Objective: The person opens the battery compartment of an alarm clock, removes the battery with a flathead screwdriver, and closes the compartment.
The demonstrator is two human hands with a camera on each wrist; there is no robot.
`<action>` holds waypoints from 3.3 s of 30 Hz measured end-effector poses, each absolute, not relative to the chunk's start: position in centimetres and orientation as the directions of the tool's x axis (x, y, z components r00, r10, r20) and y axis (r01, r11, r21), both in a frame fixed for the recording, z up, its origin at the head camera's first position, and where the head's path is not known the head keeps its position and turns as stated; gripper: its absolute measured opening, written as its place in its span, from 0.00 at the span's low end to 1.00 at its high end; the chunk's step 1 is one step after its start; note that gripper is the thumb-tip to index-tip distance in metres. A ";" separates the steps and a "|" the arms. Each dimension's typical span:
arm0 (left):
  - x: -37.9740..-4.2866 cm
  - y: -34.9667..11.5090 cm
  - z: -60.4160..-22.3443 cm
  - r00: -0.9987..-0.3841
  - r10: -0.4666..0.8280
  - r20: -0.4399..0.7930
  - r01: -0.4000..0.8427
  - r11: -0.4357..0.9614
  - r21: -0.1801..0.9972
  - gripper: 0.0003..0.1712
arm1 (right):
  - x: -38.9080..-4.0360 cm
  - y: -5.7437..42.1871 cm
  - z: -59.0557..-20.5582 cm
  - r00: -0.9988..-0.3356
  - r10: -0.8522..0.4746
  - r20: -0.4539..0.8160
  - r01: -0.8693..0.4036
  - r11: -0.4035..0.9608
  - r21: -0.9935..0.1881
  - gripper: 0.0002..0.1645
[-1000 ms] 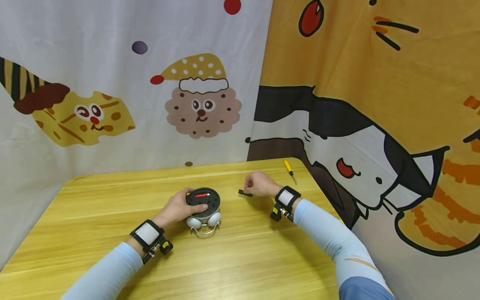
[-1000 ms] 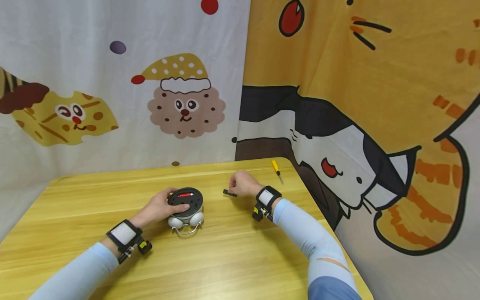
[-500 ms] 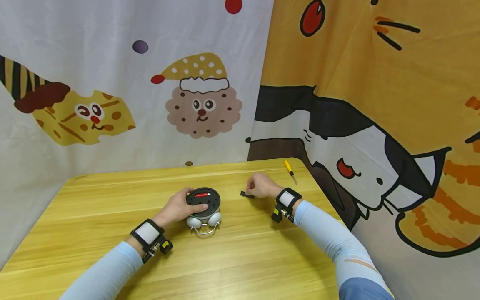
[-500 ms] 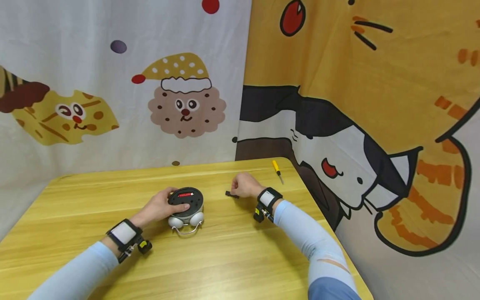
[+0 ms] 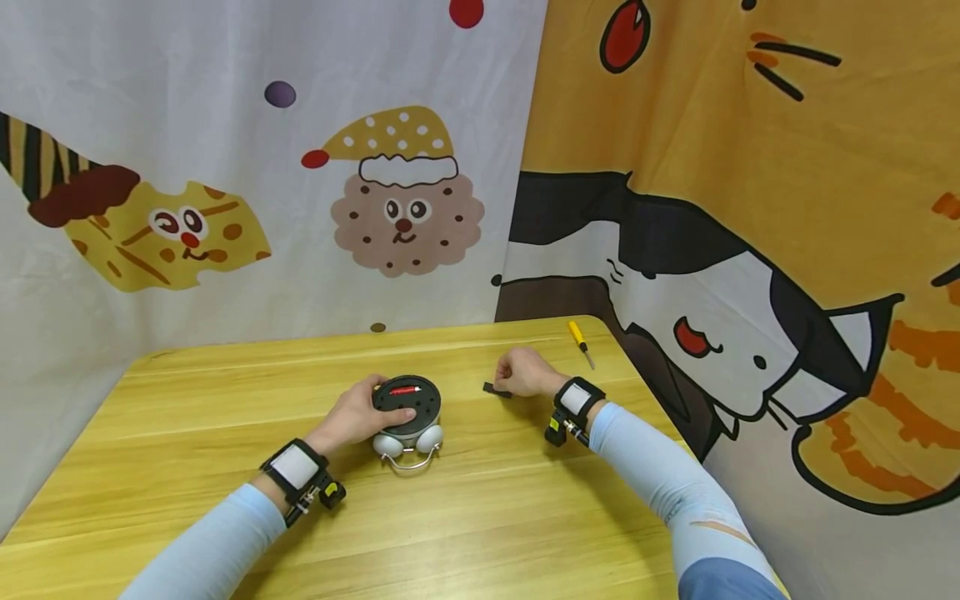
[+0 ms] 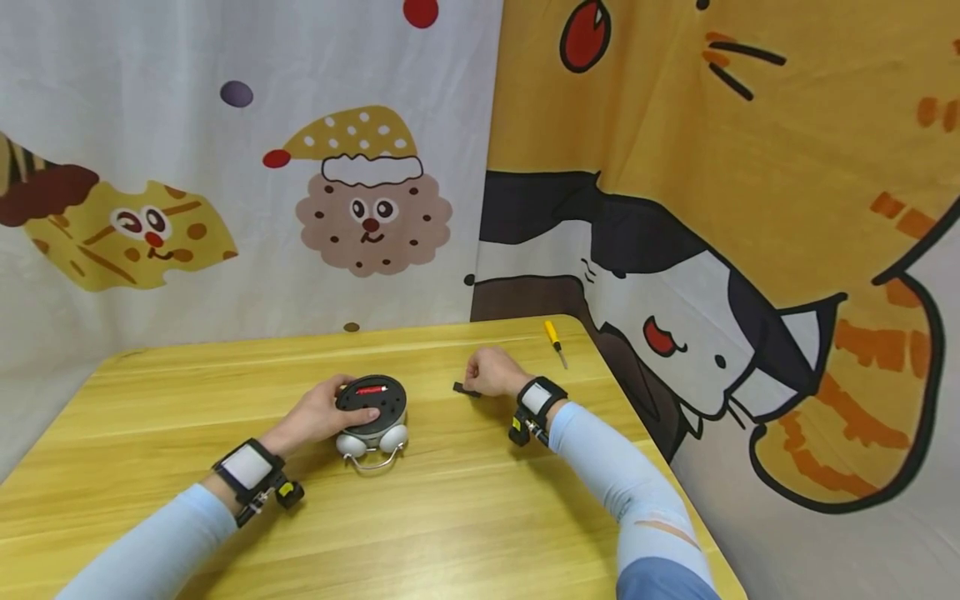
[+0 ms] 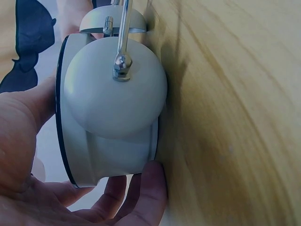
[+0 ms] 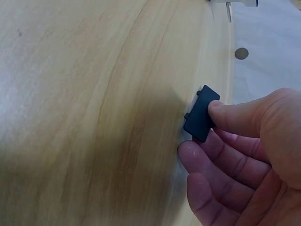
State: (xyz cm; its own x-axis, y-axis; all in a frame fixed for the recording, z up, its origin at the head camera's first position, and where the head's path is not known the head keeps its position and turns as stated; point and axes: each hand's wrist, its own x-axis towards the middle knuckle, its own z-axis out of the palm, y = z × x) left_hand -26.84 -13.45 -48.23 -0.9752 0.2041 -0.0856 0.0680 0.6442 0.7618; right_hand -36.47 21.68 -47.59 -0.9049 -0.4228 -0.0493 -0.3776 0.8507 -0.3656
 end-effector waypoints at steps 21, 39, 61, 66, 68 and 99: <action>-26.7 -13.1 -48.2 -0.976 0.195 -0.099 0.052 0.645 0.762 0.54 | -36.6 22.2 -47.9 -0.916 -0.393 -0.080 -0.348 0.878 -0.328 0.08; -26.7 -13.2 -48.1 -0.977 0.186 -0.106 0.042 0.654 0.756 0.55 | -36.7 21.9 -47.8 -0.926 -0.366 -0.089 -0.314 0.882 -0.352 0.12; -26.7 -13.3 -47.8 -0.977 0.191 -0.094 0.054 0.651 0.757 0.54 | -37.4 22.0 -47.0 -0.927 -0.371 -0.052 -0.333 0.879 -0.340 0.11; -26.8 -13.2 -47.9 -0.976 0.193 -0.098 0.052 0.649 0.759 0.54 | -37.3 22.0 -46.7 -0.929 -0.369 -0.033 -0.337 0.879 -0.338 0.11; -26.8 -13.3 -47.9 -0.976 0.195 -0.097 0.055 0.649 0.759 0.54 | -37.3 22.0 -46.7 -0.931 -0.364 -0.033 -0.332 0.881 -0.336 0.11; -26.4 -13.4 -48.1 -0.977 0.187 -0.100 0.044 0.640 0.767 0.55 | -38.7 24.0 -46.1 -0.967 -0.255 -0.007 -0.234 0.897 -0.374 0.13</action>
